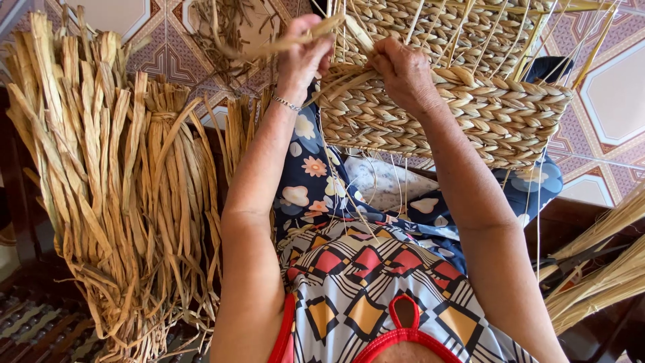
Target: The person weaves dried plant fibers by hand into a rectangular frame, interlacing the stalks through vertical white cords. They incorporate new fibers one at a time, pulling them through the weave and pressing them into place.
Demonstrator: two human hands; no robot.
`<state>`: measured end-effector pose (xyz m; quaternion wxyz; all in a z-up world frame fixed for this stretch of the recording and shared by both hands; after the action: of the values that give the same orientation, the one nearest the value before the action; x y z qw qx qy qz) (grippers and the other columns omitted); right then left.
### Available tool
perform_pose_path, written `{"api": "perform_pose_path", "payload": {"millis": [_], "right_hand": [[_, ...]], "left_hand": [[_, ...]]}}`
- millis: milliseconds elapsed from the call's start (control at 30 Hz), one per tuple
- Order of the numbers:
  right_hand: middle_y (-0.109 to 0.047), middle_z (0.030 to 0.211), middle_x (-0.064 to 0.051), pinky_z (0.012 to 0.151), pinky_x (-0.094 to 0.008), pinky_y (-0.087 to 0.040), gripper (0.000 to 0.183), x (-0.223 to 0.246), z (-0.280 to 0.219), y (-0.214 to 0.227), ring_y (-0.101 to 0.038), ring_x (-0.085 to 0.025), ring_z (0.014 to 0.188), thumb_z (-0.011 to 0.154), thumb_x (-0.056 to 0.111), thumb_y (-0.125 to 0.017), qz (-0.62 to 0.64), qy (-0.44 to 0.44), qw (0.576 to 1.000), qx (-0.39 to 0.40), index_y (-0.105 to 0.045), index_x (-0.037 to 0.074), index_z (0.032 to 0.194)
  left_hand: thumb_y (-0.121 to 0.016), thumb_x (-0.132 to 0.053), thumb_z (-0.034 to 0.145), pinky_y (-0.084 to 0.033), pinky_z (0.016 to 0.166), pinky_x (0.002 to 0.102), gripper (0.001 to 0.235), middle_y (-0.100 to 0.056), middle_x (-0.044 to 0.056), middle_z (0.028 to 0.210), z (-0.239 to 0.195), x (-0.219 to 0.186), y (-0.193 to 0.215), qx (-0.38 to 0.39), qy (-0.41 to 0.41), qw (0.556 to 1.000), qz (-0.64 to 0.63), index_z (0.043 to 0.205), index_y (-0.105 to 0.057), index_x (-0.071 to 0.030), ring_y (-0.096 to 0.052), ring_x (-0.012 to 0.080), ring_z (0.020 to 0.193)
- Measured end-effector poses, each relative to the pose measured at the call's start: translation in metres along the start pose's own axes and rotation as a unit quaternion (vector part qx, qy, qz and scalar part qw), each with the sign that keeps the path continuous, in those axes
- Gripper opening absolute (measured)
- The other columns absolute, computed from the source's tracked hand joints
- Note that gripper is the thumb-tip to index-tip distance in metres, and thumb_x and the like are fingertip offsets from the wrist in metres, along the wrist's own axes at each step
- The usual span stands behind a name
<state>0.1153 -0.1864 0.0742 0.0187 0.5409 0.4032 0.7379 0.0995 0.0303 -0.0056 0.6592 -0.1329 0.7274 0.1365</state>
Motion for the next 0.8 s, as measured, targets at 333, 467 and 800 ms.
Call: {"api": "perform_pose_path", "payload": {"millis": [333, 467, 800], "right_hand": [[-0.073, 0.094, -0.013, 0.067, -0.038, -0.056, 0.011, -0.003, -0.006, 0.002, -0.072, -0.022, 0.08, 0.11, 0.014, -0.062, -0.012, -0.004, 1.0, -0.008, -0.064, 0.003, 0.11], [-0.072, 0.088, -0.011, 0.062, -0.036, -0.055, 0.011, -0.028, -0.006, -0.011, -0.07, -0.021, 0.072, 0.113, 0.014, -0.058, -0.033, -0.069, 0.997, 0.007, -0.063, 0.004, 0.112], [-0.078, 0.086, -0.004, 0.063, -0.035, -0.058, 0.005, -0.014, 0.014, -0.005, -0.073, -0.016, 0.068, 0.098, 0.013, -0.072, -0.063, -0.047, 0.995, -0.065, -0.077, 0.014, 0.102]], "left_hand": [[-0.079, -0.04, 0.091, -0.044, 0.042, 0.022, 0.037, -0.066, 0.002, 0.067, 0.041, 0.02, -0.007, -0.093, -0.161, 0.965, 0.184, 0.097, -0.069, -0.005, -0.058, 0.0071, 0.051], [-0.069, -0.039, 0.093, -0.057, 0.045, 0.03, 0.035, -0.068, 0.008, 0.068, -0.011, -0.036, 0.003, -0.086, -0.056, 0.994, -0.024, 0.092, -0.065, -0.004, -0.068, 0.0154, 0.053], [-0.052, -0.027, 0.107, -0.068, 0.084, 0.04, 0.029, -0.076, 0.019, 0.102, -0.082, -0.084, -0.044, 0.118, -0.05, 0.974, -0.187, 0.104, -0.064, -0.001, -0.079, 0.0279, 0.096]]}}
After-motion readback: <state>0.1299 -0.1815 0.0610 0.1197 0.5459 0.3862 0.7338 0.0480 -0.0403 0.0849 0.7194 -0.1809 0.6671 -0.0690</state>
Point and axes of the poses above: each hand's wrist, its own z-axis towards the middle knuckle, its own y-axis out of the back of the hand, x = y × z, the point moved 9 cm from there along z, towards the middle knuckle
